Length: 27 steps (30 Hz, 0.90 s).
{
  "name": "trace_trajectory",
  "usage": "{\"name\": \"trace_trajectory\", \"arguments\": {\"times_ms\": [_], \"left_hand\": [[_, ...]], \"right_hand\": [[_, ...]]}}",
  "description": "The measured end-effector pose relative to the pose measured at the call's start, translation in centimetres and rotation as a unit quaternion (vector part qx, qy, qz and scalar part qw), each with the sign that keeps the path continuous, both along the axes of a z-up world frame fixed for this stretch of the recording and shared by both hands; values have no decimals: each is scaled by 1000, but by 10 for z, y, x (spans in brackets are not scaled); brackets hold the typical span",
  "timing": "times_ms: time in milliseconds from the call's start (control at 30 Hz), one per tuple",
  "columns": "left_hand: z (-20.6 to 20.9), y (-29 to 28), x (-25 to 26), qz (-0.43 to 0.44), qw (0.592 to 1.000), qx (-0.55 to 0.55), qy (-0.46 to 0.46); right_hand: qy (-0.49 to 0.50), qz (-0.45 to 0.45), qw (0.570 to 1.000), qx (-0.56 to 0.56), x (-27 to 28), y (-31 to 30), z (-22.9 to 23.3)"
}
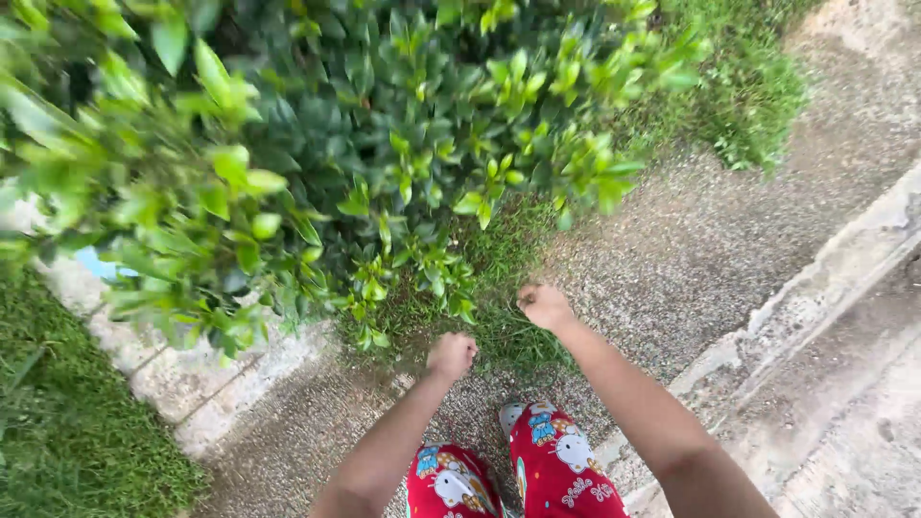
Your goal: Manually pulling weeds and grass from a garden bed near a bush and a mossy stone.
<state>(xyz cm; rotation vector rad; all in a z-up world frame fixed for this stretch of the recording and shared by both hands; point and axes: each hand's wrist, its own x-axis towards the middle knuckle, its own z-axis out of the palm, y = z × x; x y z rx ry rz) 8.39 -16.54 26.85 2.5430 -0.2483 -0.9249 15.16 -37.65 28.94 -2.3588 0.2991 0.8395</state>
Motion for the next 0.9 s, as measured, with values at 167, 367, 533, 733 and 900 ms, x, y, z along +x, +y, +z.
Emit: {"name": "trace_trajectory", "arguments": {"times_ms": [167,367,533,733,900], "left_hand": [[190,-27,-12,143,983,-72,91],[300,-41,-48,247,954,-139,101],[370,-42,-62,288,933,-209,57],[430,-24,-73,325,921,-214,1],[430,-15,-85,364,888,-266,-93]], "right_hand": [[-21,-93,995,43,-42,-28,96],[54,-181,974,121,-68,-40,277],[39,-142,983,113,-76,-51,342],[30,-172,971,162,-77,-49,380],[-36,-185,945,269,-86,-43,398]]}}
